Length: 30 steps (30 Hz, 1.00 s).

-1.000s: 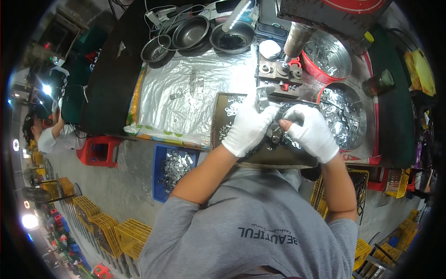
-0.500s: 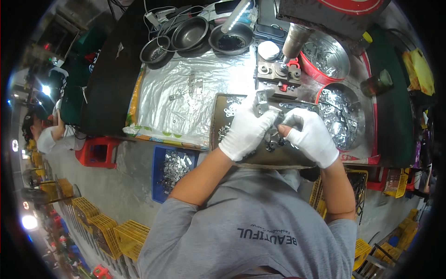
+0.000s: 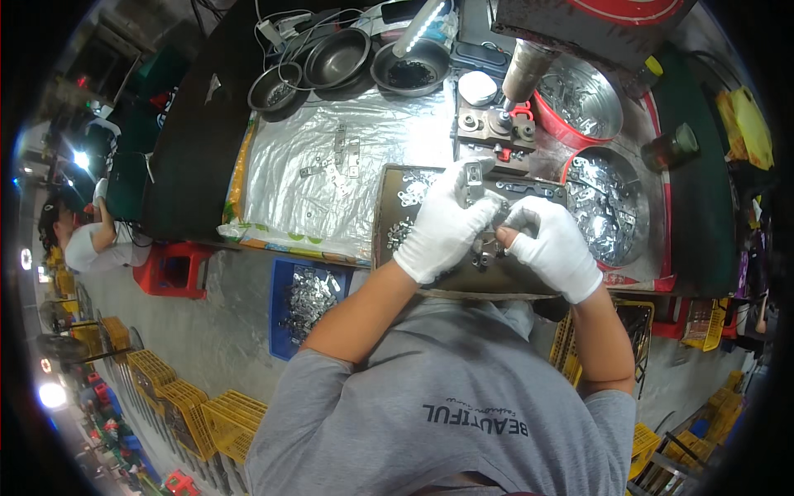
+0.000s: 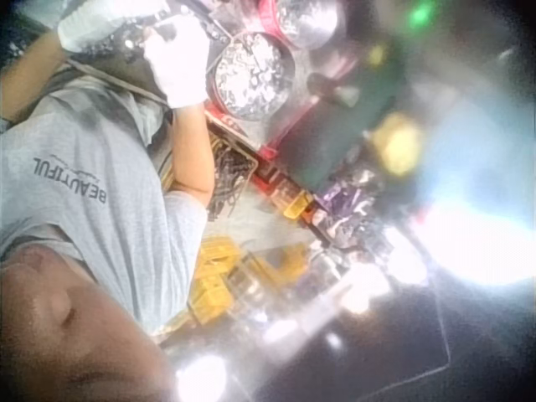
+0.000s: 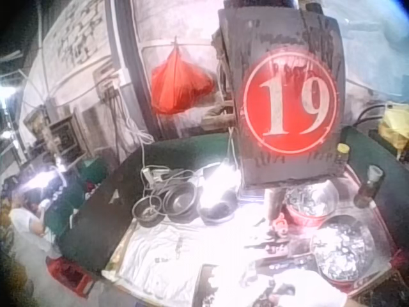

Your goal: The person assembles small metal components using a manual press machine.

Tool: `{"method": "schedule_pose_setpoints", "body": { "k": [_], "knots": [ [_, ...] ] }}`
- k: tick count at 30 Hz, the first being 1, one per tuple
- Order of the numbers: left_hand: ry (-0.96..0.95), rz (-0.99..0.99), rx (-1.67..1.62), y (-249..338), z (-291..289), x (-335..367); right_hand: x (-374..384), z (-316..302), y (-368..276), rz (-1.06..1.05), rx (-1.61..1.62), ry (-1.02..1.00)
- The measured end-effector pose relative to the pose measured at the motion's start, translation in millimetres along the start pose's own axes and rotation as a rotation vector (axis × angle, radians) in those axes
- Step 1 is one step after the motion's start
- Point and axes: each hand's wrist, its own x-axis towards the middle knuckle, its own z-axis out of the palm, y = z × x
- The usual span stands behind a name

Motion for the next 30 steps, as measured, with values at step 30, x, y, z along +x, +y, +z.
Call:
{"method": "schedule_pose_setpoints", "body": {
  "k": [30],
  "knots": [
    [0.058, -0.048, -0.06, 5, -14, 122, -94, -78, 216, 0.37, -0.847, 1.075]
  ]
}}
